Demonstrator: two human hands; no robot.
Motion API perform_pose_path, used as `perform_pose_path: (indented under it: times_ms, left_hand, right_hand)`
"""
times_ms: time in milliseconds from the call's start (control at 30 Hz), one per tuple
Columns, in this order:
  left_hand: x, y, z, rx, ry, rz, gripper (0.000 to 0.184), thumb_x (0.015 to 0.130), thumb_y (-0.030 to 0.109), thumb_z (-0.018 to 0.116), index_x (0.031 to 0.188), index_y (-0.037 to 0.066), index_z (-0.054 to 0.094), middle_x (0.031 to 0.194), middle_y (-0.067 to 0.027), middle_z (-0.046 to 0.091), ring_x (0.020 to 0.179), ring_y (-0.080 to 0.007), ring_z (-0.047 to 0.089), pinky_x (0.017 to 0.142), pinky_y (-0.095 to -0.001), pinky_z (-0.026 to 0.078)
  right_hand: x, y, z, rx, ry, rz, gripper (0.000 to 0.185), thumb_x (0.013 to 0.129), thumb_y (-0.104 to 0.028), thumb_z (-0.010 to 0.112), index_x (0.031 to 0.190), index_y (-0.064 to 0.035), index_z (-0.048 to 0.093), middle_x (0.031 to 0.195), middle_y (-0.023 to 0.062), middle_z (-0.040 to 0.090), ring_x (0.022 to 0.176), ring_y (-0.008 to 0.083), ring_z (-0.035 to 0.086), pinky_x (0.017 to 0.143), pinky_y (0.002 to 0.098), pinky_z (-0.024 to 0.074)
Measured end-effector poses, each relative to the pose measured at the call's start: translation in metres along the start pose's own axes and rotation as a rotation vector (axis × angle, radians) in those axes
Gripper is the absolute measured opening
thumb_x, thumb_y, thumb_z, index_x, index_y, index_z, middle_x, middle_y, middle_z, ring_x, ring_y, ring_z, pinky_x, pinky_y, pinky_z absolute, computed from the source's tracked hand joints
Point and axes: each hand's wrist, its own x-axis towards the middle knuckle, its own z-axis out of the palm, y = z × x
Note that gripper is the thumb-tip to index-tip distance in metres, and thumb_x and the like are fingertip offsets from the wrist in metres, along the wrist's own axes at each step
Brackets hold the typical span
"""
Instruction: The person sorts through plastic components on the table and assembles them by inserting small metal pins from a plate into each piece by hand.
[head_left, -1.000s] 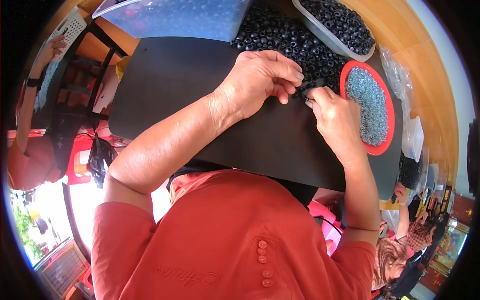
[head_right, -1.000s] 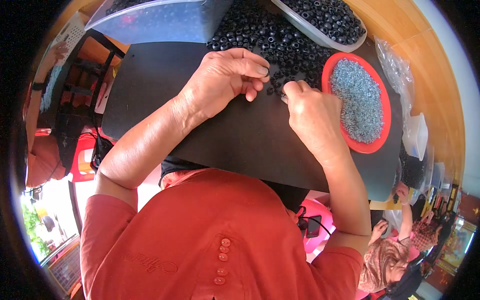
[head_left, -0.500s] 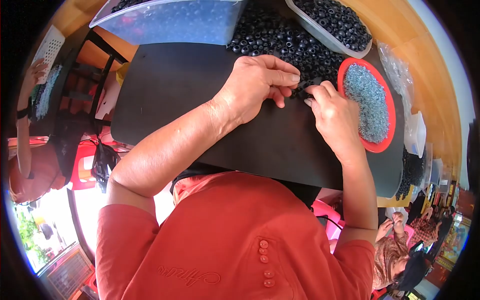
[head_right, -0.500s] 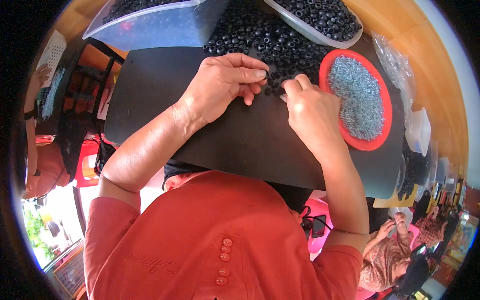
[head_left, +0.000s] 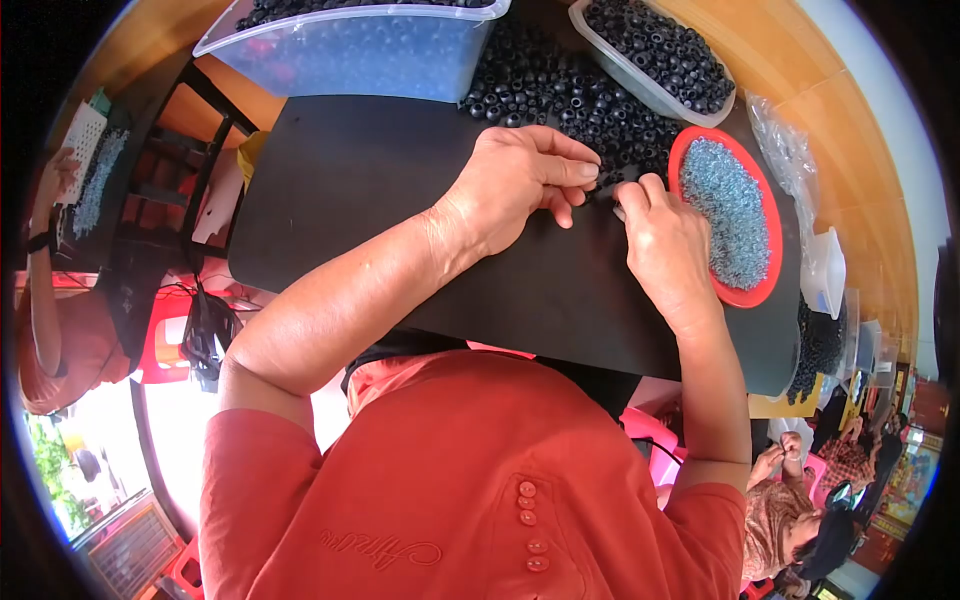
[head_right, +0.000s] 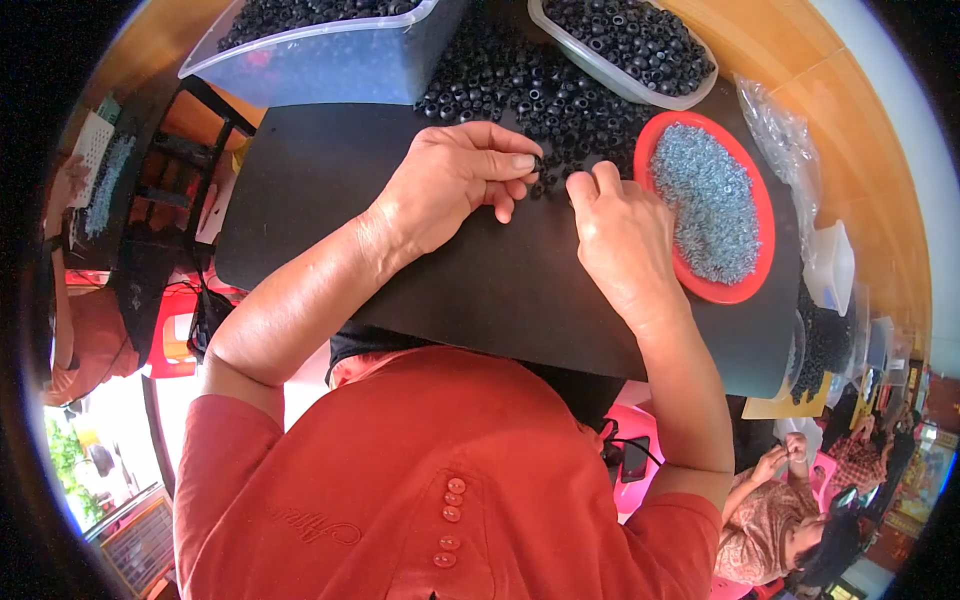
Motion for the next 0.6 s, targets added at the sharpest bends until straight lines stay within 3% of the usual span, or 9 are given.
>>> perform_pose_path:
  times_ms: [167,233,433,600]
  left_hand:
    - [0.001,-0.002,0.0,-0.061,-0.048,-0.033,0.018,0.096,0.004,0.065,0.109,-0.008,0.066,0.091,-0.0135,0.068,0.076,-0.0171,0.065,0.064,-0.0295,0.055]
    - [0.001,-0.002,0.001,-0.052,-0.054,-0.035,0.018,0.096,0.004,0.065,0.109,-0.009,0.066,0.091,-0.0138,0.068,0.076,-0.0172,0.065,0.064,-0.0293,0.055]
    - [0.001,-0.004,0.003,-0.018,-0.068,-0.005,0.018,0.095,0.004,0.066,0.108,-0.009,0.066,0.092,-0.0136,0.068,0.077,-0.017,0.066,0.065,-0.0292,0.056]
    - [0.0,-0.006,0.002,-0.044,-0.061,0.0,0.017,0.095,0.003,0.066,0.106,-0.009,0.066,0.092,-0.0131,0.068,0.077,-0.017,0.066,0.066,-0.0297,0.055]
  right_hand:
    - [-0.001,0.001,-0.001,0.039,0.009,0.025,0.01,0.085,-0.005,0.063,0.094,-0.0062,0.058,0.085,0.0091,0.056,0.071,0.0263,0.065,0.06,0.0408,0.0519]
    - [-0.001,0.001,-0.001,0.138,0.013,0.085,0.008,0.088,-0.005,0.063,0.094,-0.0055,0.057,0.087,0.0097,0.057,0.073,0.0277,0.066,0.061,0.0419,0.0515]
    - [0.011,-0.004,-0.02,0.824,0.114,0.187,0.005,0.097,-0.003,0.058,0.102,-0.003,0.055,0.093,0.0127,0.062,0.081,0.0312,0.068,0.069,0.0387,0.0522]
    - [0.022,-0.009,-0.018,0.879,0.065,0.199,0.007,0.096,0.001,0.06,0.102,-0.0024,0.056,0.091,0.0121,0.064,0.08,0.0252,0.067,0.07,0.0337,0.0523]
